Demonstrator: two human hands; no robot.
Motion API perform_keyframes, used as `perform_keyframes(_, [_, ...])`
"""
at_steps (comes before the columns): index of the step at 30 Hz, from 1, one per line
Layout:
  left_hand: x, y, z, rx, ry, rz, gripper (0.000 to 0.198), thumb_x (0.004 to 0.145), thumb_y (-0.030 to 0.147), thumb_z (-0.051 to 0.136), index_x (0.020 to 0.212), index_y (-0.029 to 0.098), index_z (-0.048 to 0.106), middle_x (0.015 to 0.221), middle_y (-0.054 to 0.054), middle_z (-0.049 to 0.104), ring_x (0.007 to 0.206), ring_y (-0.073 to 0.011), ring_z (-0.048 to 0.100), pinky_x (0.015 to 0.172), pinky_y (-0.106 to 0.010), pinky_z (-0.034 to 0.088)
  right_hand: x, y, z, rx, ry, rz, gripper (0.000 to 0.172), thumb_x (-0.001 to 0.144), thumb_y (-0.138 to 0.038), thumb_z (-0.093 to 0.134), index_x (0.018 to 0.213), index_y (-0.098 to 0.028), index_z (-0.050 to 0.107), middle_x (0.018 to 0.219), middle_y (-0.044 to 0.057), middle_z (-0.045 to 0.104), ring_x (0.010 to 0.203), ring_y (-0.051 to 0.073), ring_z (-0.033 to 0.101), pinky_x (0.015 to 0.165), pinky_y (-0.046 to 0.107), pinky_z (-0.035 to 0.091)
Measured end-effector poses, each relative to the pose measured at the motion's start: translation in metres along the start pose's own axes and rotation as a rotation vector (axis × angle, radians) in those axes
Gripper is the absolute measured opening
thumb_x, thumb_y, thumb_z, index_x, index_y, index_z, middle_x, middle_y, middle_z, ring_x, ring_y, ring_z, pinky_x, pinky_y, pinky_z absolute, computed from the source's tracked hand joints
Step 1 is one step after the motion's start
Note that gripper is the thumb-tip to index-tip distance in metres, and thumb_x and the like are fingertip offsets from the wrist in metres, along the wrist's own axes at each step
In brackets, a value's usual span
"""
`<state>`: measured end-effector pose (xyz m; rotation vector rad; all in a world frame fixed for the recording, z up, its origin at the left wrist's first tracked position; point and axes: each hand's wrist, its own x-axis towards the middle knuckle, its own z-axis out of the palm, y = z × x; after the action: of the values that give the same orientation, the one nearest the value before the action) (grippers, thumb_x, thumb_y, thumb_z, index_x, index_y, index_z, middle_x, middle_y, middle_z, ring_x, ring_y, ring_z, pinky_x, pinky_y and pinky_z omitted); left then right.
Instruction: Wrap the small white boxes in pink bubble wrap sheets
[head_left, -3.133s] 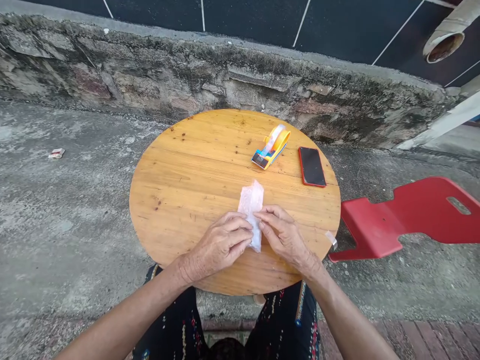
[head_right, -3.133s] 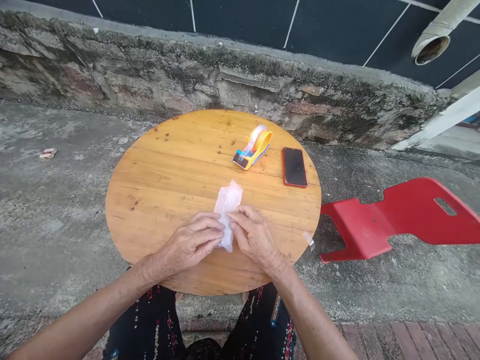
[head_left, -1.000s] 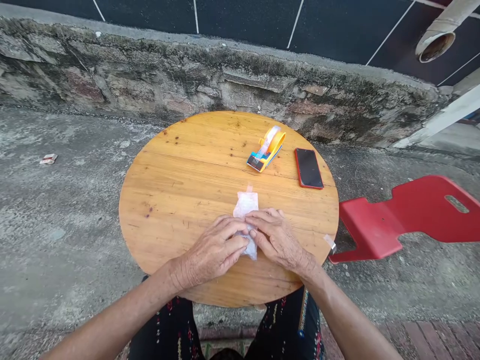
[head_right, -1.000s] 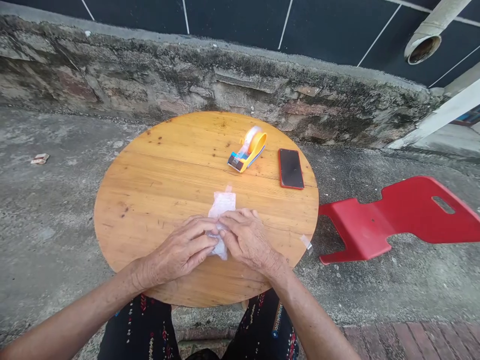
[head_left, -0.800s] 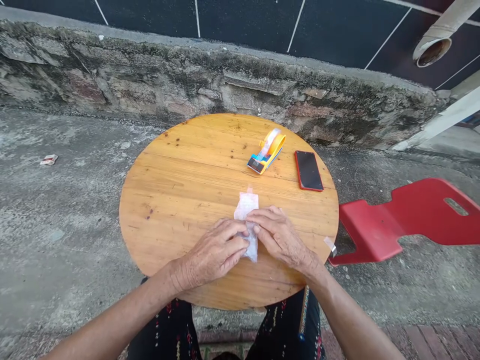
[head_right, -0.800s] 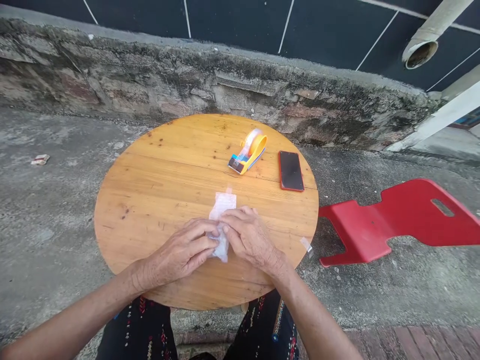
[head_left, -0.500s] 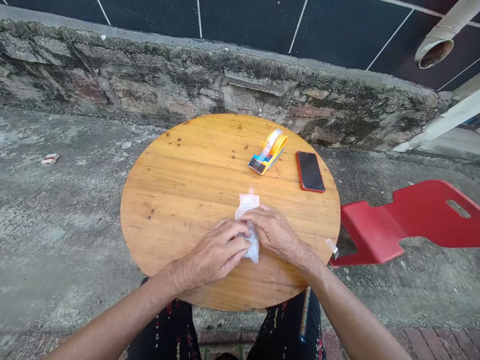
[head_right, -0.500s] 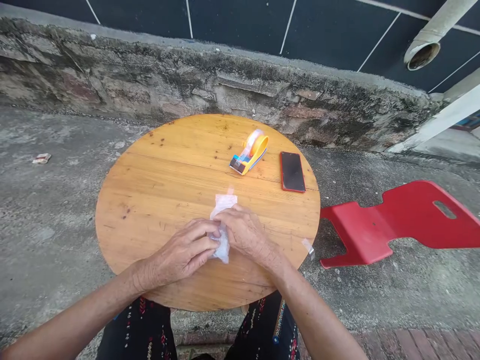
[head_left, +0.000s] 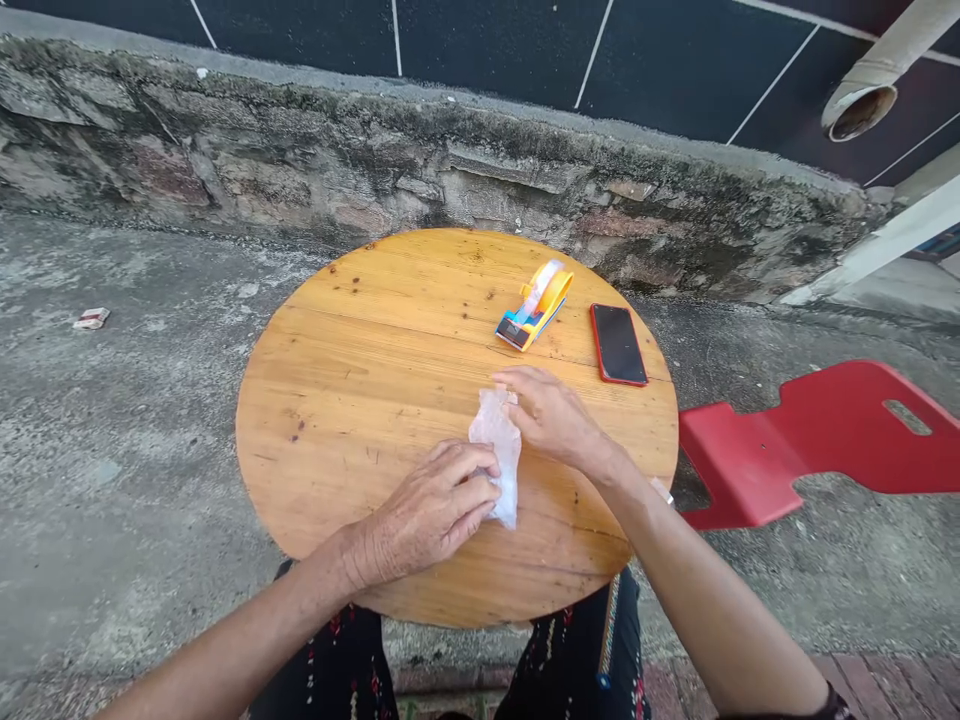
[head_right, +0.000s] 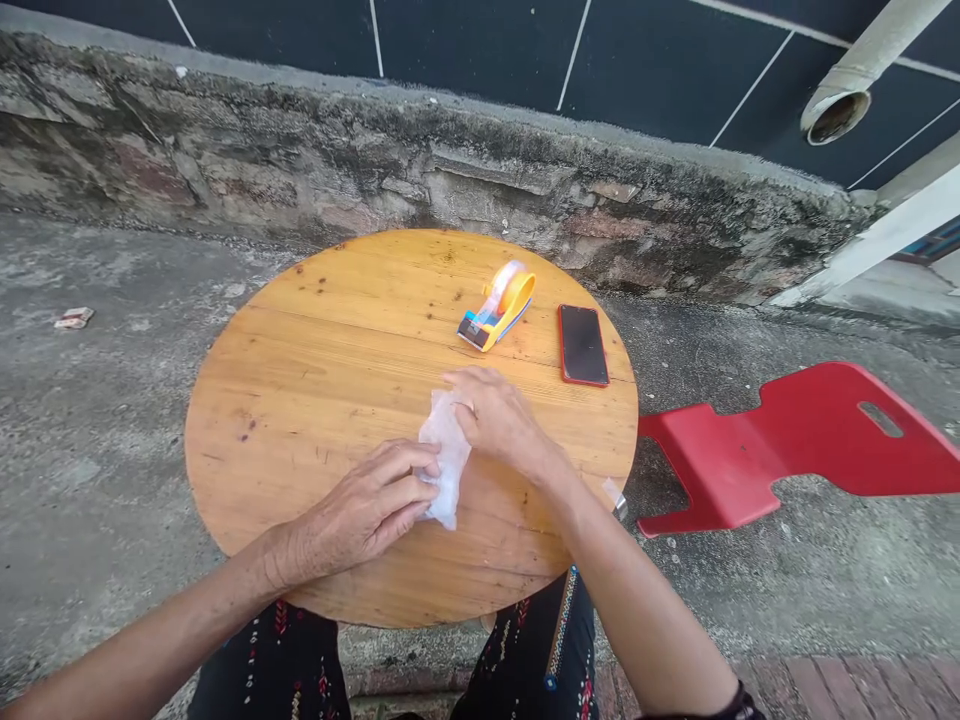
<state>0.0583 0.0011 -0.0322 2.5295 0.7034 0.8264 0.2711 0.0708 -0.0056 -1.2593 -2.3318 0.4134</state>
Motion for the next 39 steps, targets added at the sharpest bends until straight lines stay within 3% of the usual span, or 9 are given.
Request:
perform_keyframes(2, [0.000,0.000,0.000,0.005,0.006,-0.004,0.011,0.091,0.012,0.051,0.095,0.018,0.059,0.110,-0.007,0.057,0.115,-0.0218,0.051,0.098,-0.039,0.043,0.013,0.003,0.004,-0.044,-0.077,-0.031,0.047,0.082,-0.012,0.051,0.129,-0.015,0.055,0.124,0.011,0.064,0.115,0.024,0.056,0.099,0.042,0.042])
perform_keyframes(5, [0.001,0.001,-0.001,0.015,-0.006,-0.001,0.011,0.091,0.013,0.051,0.096,0.018,0.060,0.109,-0.007,0.058,0.114,-0.0214,0.052,0.098,-0.039,0.044,0.022,0.007,0.007,-0.077,-0.131,-0.010,0.039,0.082,-0.014,0.053,0.120,-0.017,0.062,0.113,0.008,0.070,0.105,0.023,0.059,0.094,0.041,0.042])
perform_keyframes(11, [0.001,0.001,-0.001,-0.006,-0.004,0.002,0.012,0.090,0.012,0.051,0.097,0.018,0.059,0.109,-0.007,0.057,0.117,-0.0219,0.051,0.101,-0.039,0.041,0.020,0.012,0.003,-0.039,-0.076,0.002,0.024,0.081,-0.015,0.056,0.102,-0.020,0.068,0.091,0.003,0.071,0.088,0.020,0.058,0.082,0.035,0.039])
perform_keyframes(17, [0.001,-0.001,-0.001,-0.016,-0.030,-0.008,0.011,0.092,0.012,0.050,0.096,0.018,0.058,0.111,-0.007,0.056,0.117,-0.0212,0.050,0.099,-0.038,0.041,0.020,0.008,0.002,-0.061,-0.069,0.092,0.015,0.081,-0.015,0.057,0.092,-0.020,0.067,0.082,0.001,0.069,0.085,0.020,0.058,0.077,0.033,0.036])
perform_keyframes(28, [0.004,0.000,-0.005,-0.032,-0.063,-0.053,0.011,0.093,0.016,0.049,0.094,0.018,0.059,0.110,-0.006,0.057,0.101,-0.0188,0.053,0.090,-0.035,0.043,0.012,0.003,0.016,-0.266,-0.051,0.089,0.023,0.080,-0.012,0.058,0.099,-0.020,0.067,0.092,0.005,0.072,0.090,0.024,0.057,0.077,0.037,0.034])
perform_keyframes(31, [0.004,0.000,-0.005,-0.042,-0.080,-0.069,0.012,0.093,0.016,0.048,0.093,0.018,0.059,0.111,-0.005,0.056,0.103,-0.0189,0.052,0.091,-0.035,0.042,0.005,0.000,0.014,-0.320,0.012,0.049,0.025,0.080,-0.013,0.061,0.103,-0.020,0.068,0.104,0.007,0.069,0.095,0.026,0.055,0.078,0.038,0.034])
perform_keyframes(34, [0.005,0.000,-0.006,-0.056,-0.096,-0.082,0.012,0.093,0.017,0.048,0.093,0.019,0.060,0.112,-0.005,0.055,0.103,-0.0187,0.052,0.092,-0.034,0.042,-0.007,-0.007,0.008,-0.307,0.059,-0.008,0.018,0.085,-0.016,0.059,0.099,-0.022,0.070,0.103,0.006,0.067,0.092,0.023,0.055,0.077,0.035,0.036])
perform_keyframes(39, [0.005,0.001,-0.007,-0.066,-0.085,-0.075,0.011,0.092,0.015,0.049,0.093,0.018,0.060,0.110,-0.005,0.055,0.105,-0.0187,0.051,0.094,-0.033,0.043,-0.019,-0.011,0.007,-0.273,-0.149,-0.103,0.012,0.090,-0.022,0.058,0.091,-0.022,0.071,0.093,0.004,0.067,0.088,0.020,0.056,0.079,0.033,0.038])
